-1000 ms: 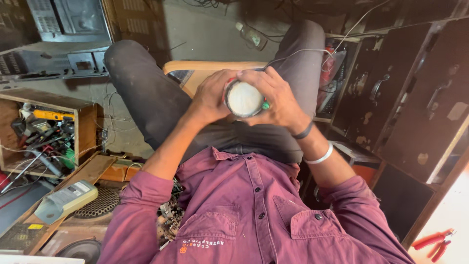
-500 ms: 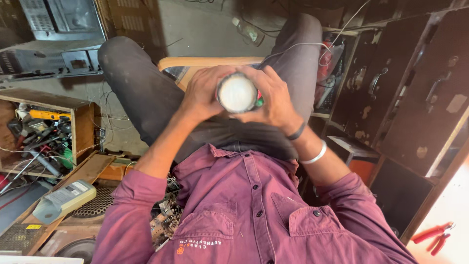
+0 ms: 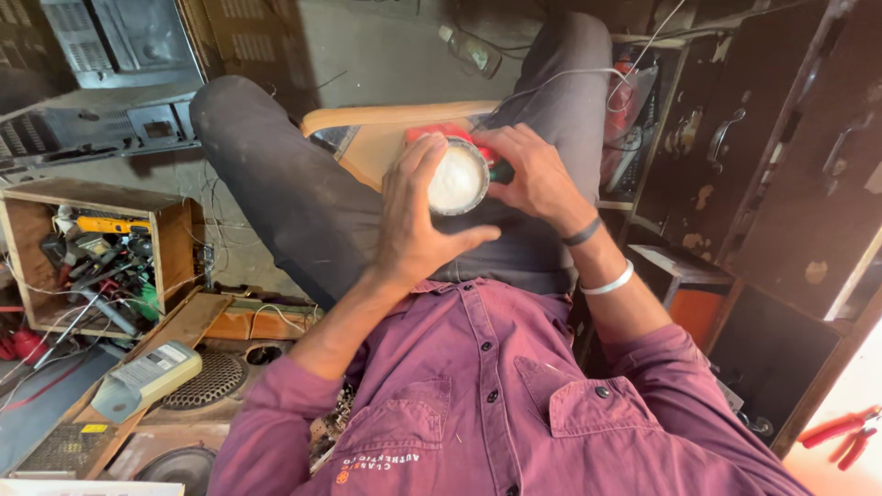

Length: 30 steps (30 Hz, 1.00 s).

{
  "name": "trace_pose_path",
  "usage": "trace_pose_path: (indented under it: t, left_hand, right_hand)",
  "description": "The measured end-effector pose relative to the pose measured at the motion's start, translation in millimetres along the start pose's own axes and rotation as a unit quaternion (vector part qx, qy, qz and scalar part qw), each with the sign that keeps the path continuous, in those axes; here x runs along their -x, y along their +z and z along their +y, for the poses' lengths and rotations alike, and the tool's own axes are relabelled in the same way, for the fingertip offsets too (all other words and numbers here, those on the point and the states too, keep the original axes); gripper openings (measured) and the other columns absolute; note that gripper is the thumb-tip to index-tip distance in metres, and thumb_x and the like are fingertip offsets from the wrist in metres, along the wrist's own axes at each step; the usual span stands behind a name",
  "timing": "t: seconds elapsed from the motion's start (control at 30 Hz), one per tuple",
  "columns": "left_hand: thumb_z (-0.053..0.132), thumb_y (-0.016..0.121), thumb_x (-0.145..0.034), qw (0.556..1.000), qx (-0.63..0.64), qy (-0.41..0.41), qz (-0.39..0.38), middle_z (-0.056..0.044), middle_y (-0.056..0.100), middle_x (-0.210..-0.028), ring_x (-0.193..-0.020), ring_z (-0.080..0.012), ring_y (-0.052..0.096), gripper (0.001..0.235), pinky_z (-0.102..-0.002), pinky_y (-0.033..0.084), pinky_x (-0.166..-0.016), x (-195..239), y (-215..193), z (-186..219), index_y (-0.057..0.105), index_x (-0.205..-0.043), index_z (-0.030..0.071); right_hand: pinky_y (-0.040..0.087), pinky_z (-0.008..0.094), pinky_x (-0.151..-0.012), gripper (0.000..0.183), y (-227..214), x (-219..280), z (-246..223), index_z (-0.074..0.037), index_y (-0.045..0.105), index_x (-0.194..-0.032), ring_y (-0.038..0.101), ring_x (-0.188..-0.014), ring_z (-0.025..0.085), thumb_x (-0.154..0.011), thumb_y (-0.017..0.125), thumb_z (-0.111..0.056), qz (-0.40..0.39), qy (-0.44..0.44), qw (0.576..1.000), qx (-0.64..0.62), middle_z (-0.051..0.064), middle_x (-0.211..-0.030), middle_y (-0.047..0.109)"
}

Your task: The person connects wires to a small battery and a metal reflector, then places the assembly into a red plastic housing. They use a green-handled screwdriver to fasten the housing and finally attach a translucent plastic cover over the reflector.

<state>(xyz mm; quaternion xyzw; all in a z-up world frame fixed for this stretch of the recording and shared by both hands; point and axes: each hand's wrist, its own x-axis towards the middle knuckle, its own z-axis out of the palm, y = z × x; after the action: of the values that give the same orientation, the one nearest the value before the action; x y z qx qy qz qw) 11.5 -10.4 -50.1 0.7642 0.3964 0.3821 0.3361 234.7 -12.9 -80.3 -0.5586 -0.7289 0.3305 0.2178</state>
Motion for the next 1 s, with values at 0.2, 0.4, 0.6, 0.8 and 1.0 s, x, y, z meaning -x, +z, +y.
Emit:
trace_pose_path:
  t: [0.2, 0.4, 0.6, 0.8, 1.0]
  left_hand:
    - [0.015, 0.097, -0.073, 0.998, 0.015, -0.016, 0.063, -0.015, 0.057, -0.141, -0.134, -0.0337, 0.059, 0.087, -0.043, 0.051, -0.115, -12, 18, -23, 0.048, -0.145, 0.007]
    - [0.012, 0.096, -0.072, 0.999, 0.042, 0.006, 0.033, -0.015, 0.057, -0.138, -0.13, -0.0341, 0.06, 0.085, -0.044, 0.053, -0.112, -15, 3, -34, 0.049, -0.142, 0.006]
    - [0.014, 0.097, -0.07, 0.999, -0.009, 0.024, 0.044, -0.015, 0.056, -0.136, -0.127, -0.035, 0.059, 0.084, -0.045, 0.052, -0.111, -5, 18, -24, 0.05, -0.139, 0.007]
    - [0.012, 0.098, -0.071, 0.998, -0.008, 0.035, 0.054, -0.012, 0.056, -0.137, -0.129, -0.0329, 0.059, 0.084, -0.046, 0.051, -0.114, -2, 23, -27, 0.05, -0.14, 0.008]
    - [0.015, 0.099, -0.072, 0.998, -0.022, 0.032, 0.039, -0.014, 0.054, -0.139, -0.13, -0.0344, 0.058, 0.09, -0.046, 0.049, -0.115, 3, 21, -32, 0.046, -0.143, 0.006]
  right_hand:
    - [0.055, 0.032, -0.085, 0.05, 2, 4, 20, -0.004, 0.065, -0.125, 0.068, -0.095, 0.019, -0.082, 0.085, -0.019, -0.021, 0.061, 0.978, -0.199, 0.008, -0.104, 0.07]
    - [0.053, 0.028, -0.081, 0.016, 11, 2, 12, -0.001, 0.072, -0.098, 0.064, -0.093, 0.014, -0.097, 0.077, -0.016, 0.051, 0.082, 0.953, -0.289, 0.007, -0.103, 0.068]
    - [0.049, 0.033, -0.071, 0.023, 4, 14, -7, 0.001, 0.072, -0.095, 0.062, -0.078, 0.021, -0.097, 0.073, -0.022, 0.02, 0.208, 0.967, -0.147, 0.011, -0.091, 0.067]
    - [0.051, 0.035, -0.069, 0.022, -10, 17, -18, 0.0, 0.074, -0.099, 0.065, -0.077, 0.024, -0.091, 0.068, -0.02, 0.026, 0.176, 0.97, -0.165, 0.013, -0.091, 0.069]
    - [0.052, 0.035, -0.072, 0.02, -10, 14, -21, -0.001, 0.076, -0.099, 0.067, -0.079, 0.023, -0.093, 0.07, -0.019, 0.025, 0.176, 0.976, -0.122, 0.012, -0.087, 0.071]
